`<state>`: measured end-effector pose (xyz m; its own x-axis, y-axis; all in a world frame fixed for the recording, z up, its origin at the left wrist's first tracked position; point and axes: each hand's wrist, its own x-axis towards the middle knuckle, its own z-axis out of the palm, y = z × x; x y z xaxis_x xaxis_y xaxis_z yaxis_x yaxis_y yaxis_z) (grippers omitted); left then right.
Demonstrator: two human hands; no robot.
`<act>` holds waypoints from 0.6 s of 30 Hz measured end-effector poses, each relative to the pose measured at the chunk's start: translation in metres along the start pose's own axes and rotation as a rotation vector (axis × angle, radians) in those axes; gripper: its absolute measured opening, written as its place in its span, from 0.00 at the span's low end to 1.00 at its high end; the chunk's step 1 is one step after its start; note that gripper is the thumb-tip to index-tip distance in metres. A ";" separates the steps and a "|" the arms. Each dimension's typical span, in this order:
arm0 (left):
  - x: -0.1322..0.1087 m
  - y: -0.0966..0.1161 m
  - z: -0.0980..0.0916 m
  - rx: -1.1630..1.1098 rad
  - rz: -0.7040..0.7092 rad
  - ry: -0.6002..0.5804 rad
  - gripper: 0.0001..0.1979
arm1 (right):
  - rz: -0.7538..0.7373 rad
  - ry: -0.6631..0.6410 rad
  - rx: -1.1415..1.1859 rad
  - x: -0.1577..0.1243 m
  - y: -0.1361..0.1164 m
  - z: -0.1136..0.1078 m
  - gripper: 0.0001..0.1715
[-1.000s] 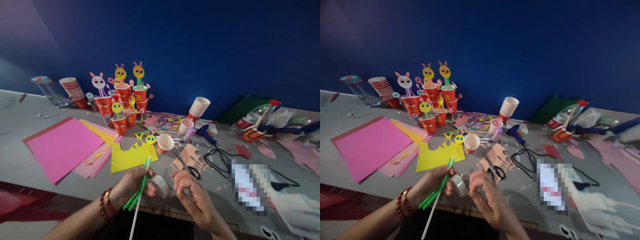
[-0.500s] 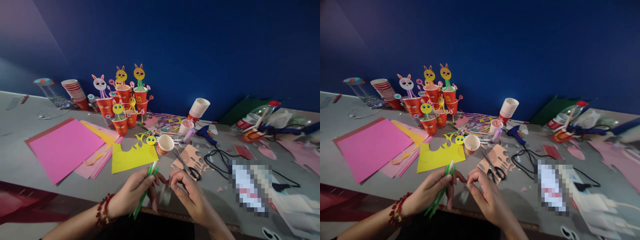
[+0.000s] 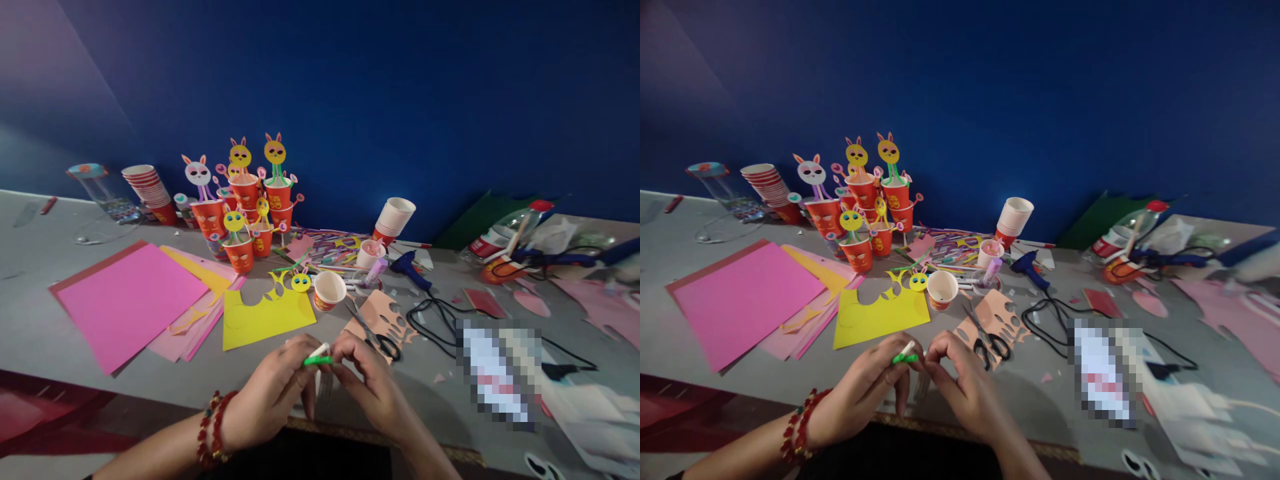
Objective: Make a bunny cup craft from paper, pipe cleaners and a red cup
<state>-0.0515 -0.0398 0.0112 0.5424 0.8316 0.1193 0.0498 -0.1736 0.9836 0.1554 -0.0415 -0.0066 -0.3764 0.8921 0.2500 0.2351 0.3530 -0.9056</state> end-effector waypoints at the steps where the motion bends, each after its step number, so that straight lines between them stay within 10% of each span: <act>1: 0.001 0.000 0.001 -0.001 0.006 0.010 0.15 | 0.006 0.016 0.017 0.000 0.001 0.002 0.11; 9: 0.003 -0.005 0.004 -0.144 0.012 0.125 0.13 | 0.041 0.118 0.147 -0.014 0.025 0.024 0.30; 18: 0.003 -0.014 0.002 -0.425 -0.104 0.212 0.13 | 0.072 0.109 0.179 -0.012 0.026 0.030 0.14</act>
<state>-0.0487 -0.0355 -0.0028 0.3679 0.9298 -0.0012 -0.2758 0.1104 0.9549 0.1392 -0.0518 -0.0431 -0.2632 0.9418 0.2090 0.0914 0.2400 -0.9665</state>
